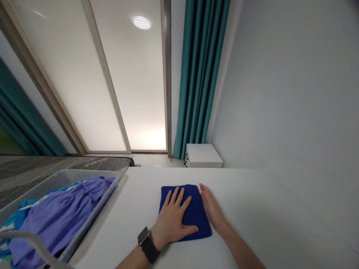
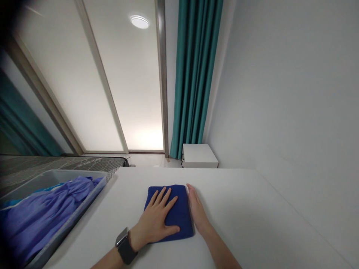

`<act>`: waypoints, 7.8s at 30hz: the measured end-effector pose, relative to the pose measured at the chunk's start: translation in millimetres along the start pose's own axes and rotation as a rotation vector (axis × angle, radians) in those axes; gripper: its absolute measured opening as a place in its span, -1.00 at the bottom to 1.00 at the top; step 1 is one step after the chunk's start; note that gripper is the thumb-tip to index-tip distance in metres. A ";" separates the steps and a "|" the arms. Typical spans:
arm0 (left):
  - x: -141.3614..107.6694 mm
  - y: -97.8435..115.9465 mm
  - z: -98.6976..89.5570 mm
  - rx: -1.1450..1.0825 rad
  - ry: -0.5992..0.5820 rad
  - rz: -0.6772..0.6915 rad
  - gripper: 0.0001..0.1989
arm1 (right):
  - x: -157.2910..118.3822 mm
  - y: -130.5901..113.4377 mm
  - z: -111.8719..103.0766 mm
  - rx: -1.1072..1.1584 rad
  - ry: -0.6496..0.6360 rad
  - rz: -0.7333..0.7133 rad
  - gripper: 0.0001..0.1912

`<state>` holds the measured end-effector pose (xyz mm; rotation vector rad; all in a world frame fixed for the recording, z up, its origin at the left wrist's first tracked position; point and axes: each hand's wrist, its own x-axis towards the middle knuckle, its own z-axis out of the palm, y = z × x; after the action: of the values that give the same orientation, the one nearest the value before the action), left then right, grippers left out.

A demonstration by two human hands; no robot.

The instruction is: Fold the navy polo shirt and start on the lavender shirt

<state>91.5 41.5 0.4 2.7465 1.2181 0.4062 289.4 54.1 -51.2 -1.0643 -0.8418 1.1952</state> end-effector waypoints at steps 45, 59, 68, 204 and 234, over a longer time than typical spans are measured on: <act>-20.3 -44.5 5.1 0.044 0.056 -0.132 -0.32 | -29.0 -9.7 16.2 -1.280 -0.346 -0.413 -0.35; -28.6 -88.2 -4.8 -0.277 0.090 -0.197 -0.35 | 9.5 -2.1 -9.0 -0.978 -0.206 -0.391 -0.48; -38.3 -78.1 -41.9 -0.358 -0.013 -0.132 -0.18 | 15.0 0.0 -11.5 -0.945 -0.206 -0.432 -0.51; -8.5 -49.7 10.4 -0.324 0.176 -0.076 -0.62 | -8.3 -33.0 38.5 -1.637 -0.293 -0.368 -0.36; 135.1 60.8 71.2 -0.139 0.030 0.224 -0.39 | -13.7 -73.9 -121.4 -1.731 -0.141 -0.495 -0.38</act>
<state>242.0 101.3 -28.5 2.7716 0.8543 0.5328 422.5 15.0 -17.4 -1.8690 -2.2010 -0.1702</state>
